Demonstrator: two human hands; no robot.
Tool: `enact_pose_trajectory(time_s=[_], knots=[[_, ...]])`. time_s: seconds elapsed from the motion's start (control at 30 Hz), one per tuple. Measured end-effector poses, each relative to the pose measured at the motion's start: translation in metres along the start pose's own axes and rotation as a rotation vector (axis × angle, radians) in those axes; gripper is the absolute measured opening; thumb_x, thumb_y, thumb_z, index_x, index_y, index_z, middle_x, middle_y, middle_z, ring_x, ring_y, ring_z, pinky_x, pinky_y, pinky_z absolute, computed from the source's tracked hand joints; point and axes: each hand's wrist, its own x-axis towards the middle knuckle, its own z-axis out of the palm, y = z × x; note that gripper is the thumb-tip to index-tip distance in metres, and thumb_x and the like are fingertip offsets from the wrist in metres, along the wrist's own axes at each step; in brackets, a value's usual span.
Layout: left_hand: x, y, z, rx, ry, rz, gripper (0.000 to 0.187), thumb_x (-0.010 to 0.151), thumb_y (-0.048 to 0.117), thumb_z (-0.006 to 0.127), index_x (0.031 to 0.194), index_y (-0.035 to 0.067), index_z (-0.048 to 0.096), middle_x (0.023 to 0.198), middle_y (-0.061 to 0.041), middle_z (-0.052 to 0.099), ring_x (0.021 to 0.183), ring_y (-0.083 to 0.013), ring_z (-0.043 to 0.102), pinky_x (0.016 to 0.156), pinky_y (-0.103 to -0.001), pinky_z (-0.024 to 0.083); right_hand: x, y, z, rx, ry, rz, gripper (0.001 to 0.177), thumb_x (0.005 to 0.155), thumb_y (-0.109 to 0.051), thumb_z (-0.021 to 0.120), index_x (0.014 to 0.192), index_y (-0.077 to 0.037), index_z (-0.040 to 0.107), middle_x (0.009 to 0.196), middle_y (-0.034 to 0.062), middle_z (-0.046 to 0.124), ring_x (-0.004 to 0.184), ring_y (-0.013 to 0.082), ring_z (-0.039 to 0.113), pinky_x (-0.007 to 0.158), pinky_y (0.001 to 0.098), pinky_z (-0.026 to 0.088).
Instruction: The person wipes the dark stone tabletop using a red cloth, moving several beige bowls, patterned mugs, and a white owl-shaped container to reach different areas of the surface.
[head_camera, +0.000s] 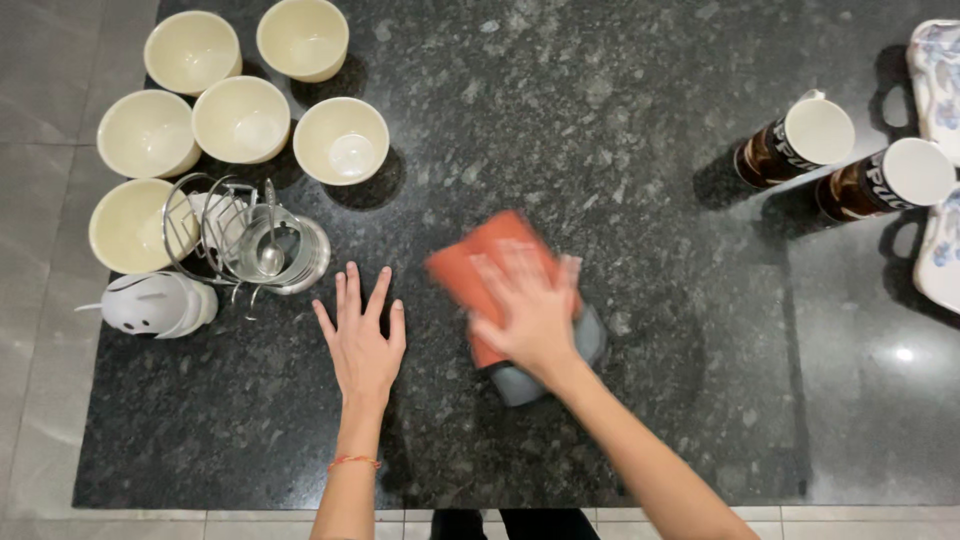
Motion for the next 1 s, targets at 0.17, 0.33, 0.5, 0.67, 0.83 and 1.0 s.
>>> enact_pose_trajectory(time_s=[0.17,0.33,0.5,0.67,0.83,1.0], knots=[[0.002,-0.001,0.000,-0.012,0.012,0.002,0.049,0.101,0.033,0.057,0.149,0.021,0.057,0.165,-0.019,0.035,0.153,-0.0347,0.030,0.123,-0.065,0.013,-0.051,0.129,-0.041,-0.037,0.256,0.450,0.083,0.092,-0.061,0.062,0.161,-0.020,0.041,0.167,0.0325,0.021,0.157,0.0482,0.014,0.118,0.0743,0.000],[-0.002,-0.001,0.004,-0.041,0.033,0.017,0.049,0.102,0.032,0.056,0.149,0.019,0.058,0.165,-0.020,0.037,0.154,-0.0349,0.031,0.124,-0.065,0.011,-0.033,0.137,-0.012,-0.148,0.349,0.563,0.084,0.094,-0.058,0.063,0.163,-0.017,0.038,0.168,0.0294,0.023,0.156,0.0498,0.015,0.120,0.0715,0.005],[-0.006,-0.018,0.017,-0.114,0.072,0.055,0.046,0.102,0.028,0.058,0.145,0.015,0.062,0.164,-0.020,0.038,0.153,-0.0363,0.032,0.123,-0.065,0.010,-0.008,-0.025,0.034,-0.043,0.273,0.253,0.082,0.089,-0.049,0.066,0.161,-0.020,0.039,0.168,0.0216,0.027,0.157,0.0442,0.019,0.124,0.0668,0.009],[-0.014,-0.040,0.015,-0.273,0.061,0.048,0.039,0.096,0.015,0.057,0.134,0.011,0.067,0.160,-0.010,0.051,0.154,-0.0301,0.039,0.129,-0.060,0.017,-0.048,-0.111,0.024,0.154,0.094,0.000,0.081,0.086,-0.044,0.066,0.159,-0.020,0.041,0.168,0.0213,0.029,0.157,0.0391,0.023,0.125,0.0626,0.010],[-0.058,-0.032,0.005,-0.004,0.112,0.127,0.036,0.103,0.017,0.059,0.136,0.008,0.067,0.153,-0.011,0.055,0.149,-0.0326,0.043,0.125,-0.061,0.020,-0.111,-0.033,-0.004,0.013,0.181,0.100,0.075,0.082,-0.040,0.066,0.153,-0.022,0.050,0.164,0.0145,0.039,0.154,0.0350,0.030,0.124,0.0602,0.015],[-0.108,-0.011,-0.009,-0.032,0.079,0.178,0.036,0.102,0.028,0.058,0.135,0.015,0.064,0.155,-0.008,0.052,0.151,-0.0291,0.040,0.127,-0.062,0.019,-0.179,0.086,-0.049,-0.071,0.303,0.494,0.071,0.093,-0.042,0.062,0.159,-0.022,0.047,0.167,0.0153,0.036,0.155,0.0381,0.029,0.123,0.0644,0.015]])
